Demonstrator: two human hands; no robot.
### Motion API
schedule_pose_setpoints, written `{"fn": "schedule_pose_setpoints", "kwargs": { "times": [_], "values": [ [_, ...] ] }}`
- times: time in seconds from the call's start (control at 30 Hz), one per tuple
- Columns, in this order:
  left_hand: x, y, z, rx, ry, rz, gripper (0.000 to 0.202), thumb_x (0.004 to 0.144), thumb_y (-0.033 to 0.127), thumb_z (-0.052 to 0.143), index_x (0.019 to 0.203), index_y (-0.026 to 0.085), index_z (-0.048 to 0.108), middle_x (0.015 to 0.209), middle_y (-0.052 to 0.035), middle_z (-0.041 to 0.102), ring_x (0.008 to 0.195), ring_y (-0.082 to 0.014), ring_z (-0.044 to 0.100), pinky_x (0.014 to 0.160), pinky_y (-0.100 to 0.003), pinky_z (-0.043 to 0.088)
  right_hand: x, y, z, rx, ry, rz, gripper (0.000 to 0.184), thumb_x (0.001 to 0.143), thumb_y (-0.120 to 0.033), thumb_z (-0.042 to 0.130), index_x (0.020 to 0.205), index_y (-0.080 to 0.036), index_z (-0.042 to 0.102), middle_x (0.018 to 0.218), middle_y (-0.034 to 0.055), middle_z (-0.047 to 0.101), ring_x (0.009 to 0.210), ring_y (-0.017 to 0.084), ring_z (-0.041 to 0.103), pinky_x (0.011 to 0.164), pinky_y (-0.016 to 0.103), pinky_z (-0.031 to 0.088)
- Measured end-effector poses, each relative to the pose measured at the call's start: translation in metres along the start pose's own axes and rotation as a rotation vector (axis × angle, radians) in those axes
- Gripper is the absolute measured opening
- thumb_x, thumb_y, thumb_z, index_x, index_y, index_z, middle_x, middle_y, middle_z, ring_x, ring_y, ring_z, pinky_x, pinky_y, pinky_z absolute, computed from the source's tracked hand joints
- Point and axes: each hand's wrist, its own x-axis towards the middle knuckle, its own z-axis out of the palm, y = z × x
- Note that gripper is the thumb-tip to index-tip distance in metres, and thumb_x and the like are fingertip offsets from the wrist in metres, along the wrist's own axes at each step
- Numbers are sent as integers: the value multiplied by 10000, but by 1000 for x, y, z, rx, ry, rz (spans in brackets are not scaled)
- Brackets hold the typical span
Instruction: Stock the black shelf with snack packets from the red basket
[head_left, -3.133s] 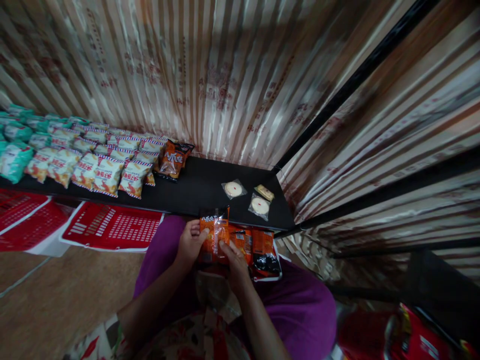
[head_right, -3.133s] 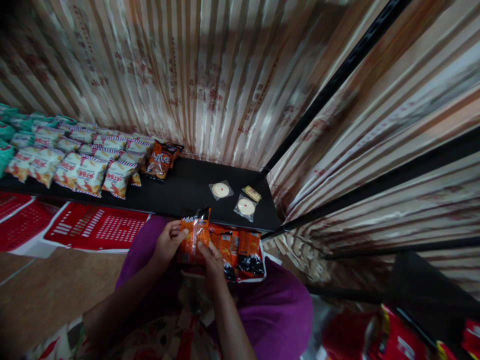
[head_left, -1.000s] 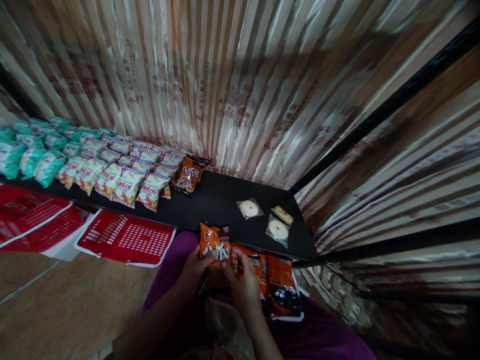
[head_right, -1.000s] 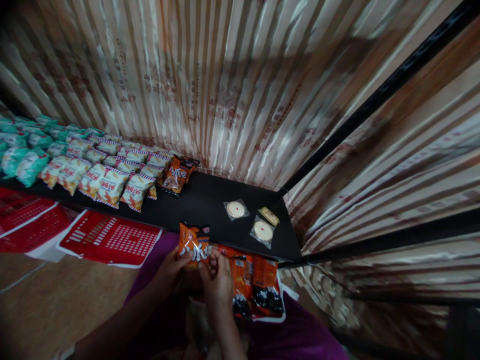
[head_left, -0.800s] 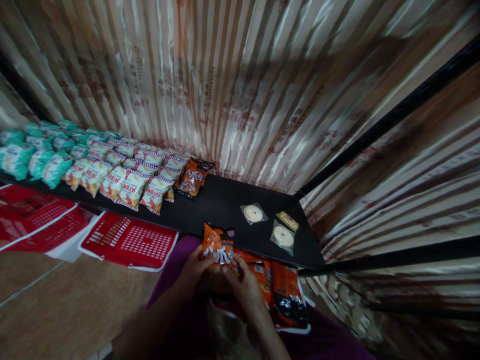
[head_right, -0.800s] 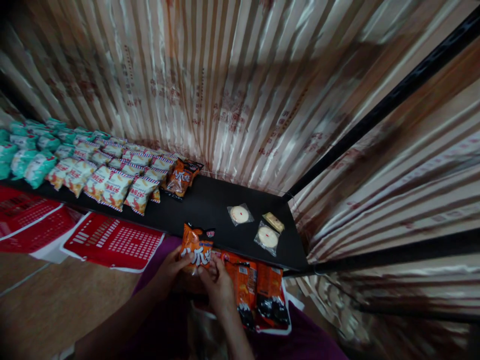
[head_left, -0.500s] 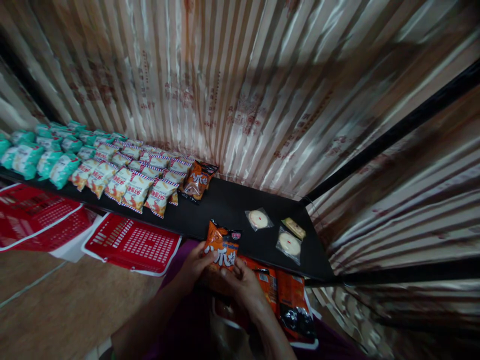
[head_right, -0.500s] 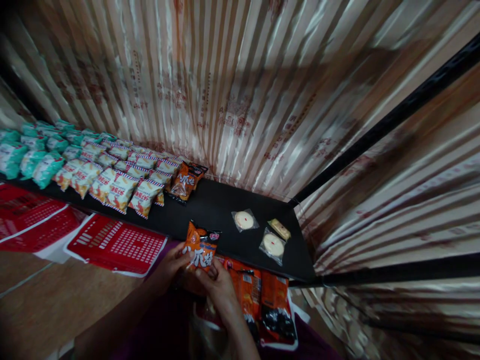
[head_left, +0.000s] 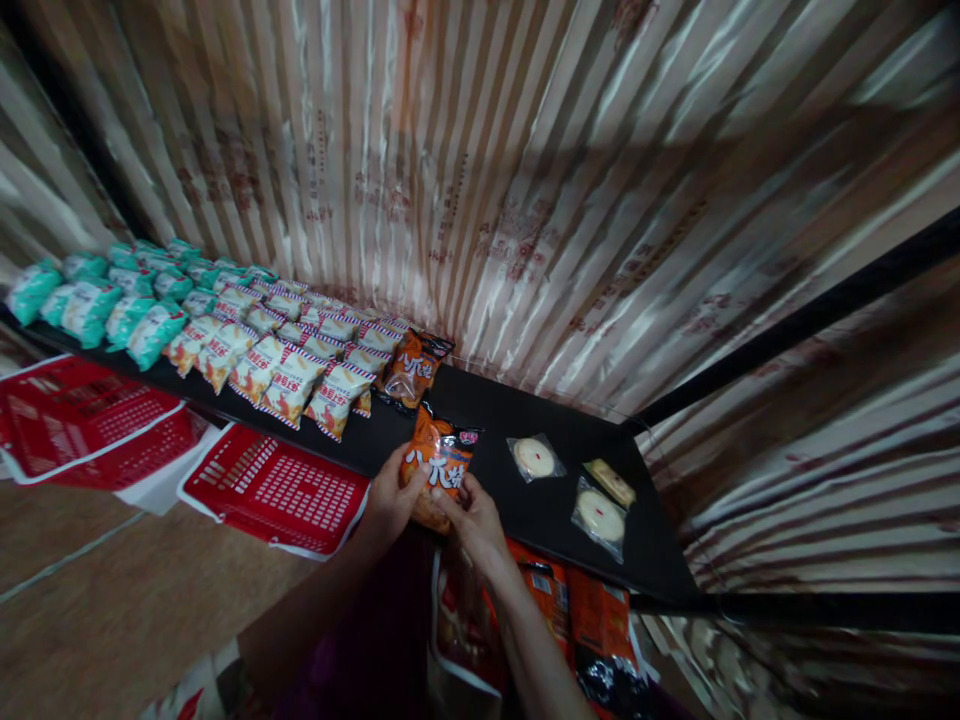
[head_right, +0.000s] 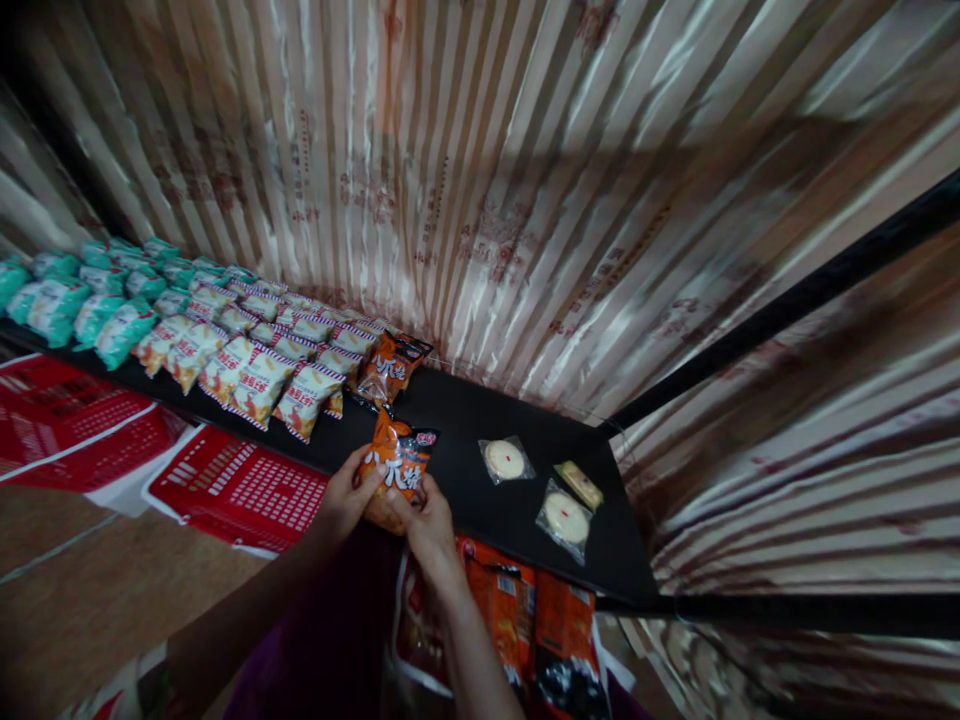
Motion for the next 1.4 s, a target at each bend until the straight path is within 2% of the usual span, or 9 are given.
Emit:
{"fn": "schedule_pose_setpoints", "kwargs": {
  "times": [0.13, 0.27, 0.43, 0.63, 0.8, 1.0, 1.27, 1.4],
  "values": [
    [11, -6, -9, 192, 159, 112, 499, 784, 375, 582, 1234, 171, 511, 1192, -91, 608, 1113, -233, 552, 981, -368, 416, 27, 4, 17, -31, 7, -46, 406, 609, -340, 732, 954, -198, 571, 945, 48, 694, 839, 194, 650, 783, 328, 510],
    [19, -15, -19, 390, 196, 194, 549, 805, 361, 530, 1294, 124, 445, 1278, -141, 537, 1194, -252, 485, 1027, -416, 367, 48, 12, 29, -120, 31, -91, 356, 632, -336, 695, 936, -206, 564, 933, 33, 694, 841, 186, 649, 798, 315, 507],
    [26, -33, -25, 519, 251, 342, 496, 841, 298, 452, 1307, 131, 431, 1306, -151, 512, 1215, -256, 467, 1025, -453, 371, 65, 25, 36, -199, 70, -103, 334, 669, -373, 646, 941, -208, 543, 914, 29, 695, 815, 184, 652, 759, 302, 518],
    [25, -42, -29, 643, 240, 481, 434, 865, 211, 381, 1282, 130, 466, 1348, -148, 469, 1254, -246, 424, 1043, -448, 363, 85, 37, 41, -327, 187, -129, 340, 693, -411, 616, 968, -222, 549, 909, 28, 701, 782, 183, 651, 737, 300, 507],
    [28, -46, -34, 780, 144, 576, 427, 851, 116, 346, 1241, 166, 513, 1379, -99, 445, 1296, -208, 373, 1062, -424, 356, 99, 37, 46, -392, 261, -148, 342, 703, -435, 601, 958, -214, 549, 897, 31, 694, 772, 182, 643, 734, 295, 489],
    [44, -52, -39, 874, 122, 620, 414, 843, 121, 369, 1223, 139, 533, 1380, -121, 444, 1311, -232, 351, 1057, -429, 371, 111, 27, 53, -480, 304, -146, 314, 700, -447, 600, 922, -231, 551, 852, 22, 690, 746, 183, 641, 714, 284, 479],
    [61, -49, -46, 899, 91, 644, 445, 823, 120, 389, 1246, 169, 516, 1394, -98, 432, 1316, -237, 345, 1054, -445, 376, 122, 25, 59, -512, 334, -179, 297, 720, -454, 579, 922, -239, 554, 864, 19, 692, 750, 180, 635, 728, 283, 470],
    [67, -47, -46, 914, 82, 664, 446, 827, 120, 374, 1249, 150, 517, 1392, -117, 431, 1312, -247, 351, 1050, -451, 382, 128, 26, 60, -512, 333, -181, 316, 724, -449, 577, 958, -238, 550, 878, 24, 693, 747, 178, 637, 722, 279, 469]
  ]
}}
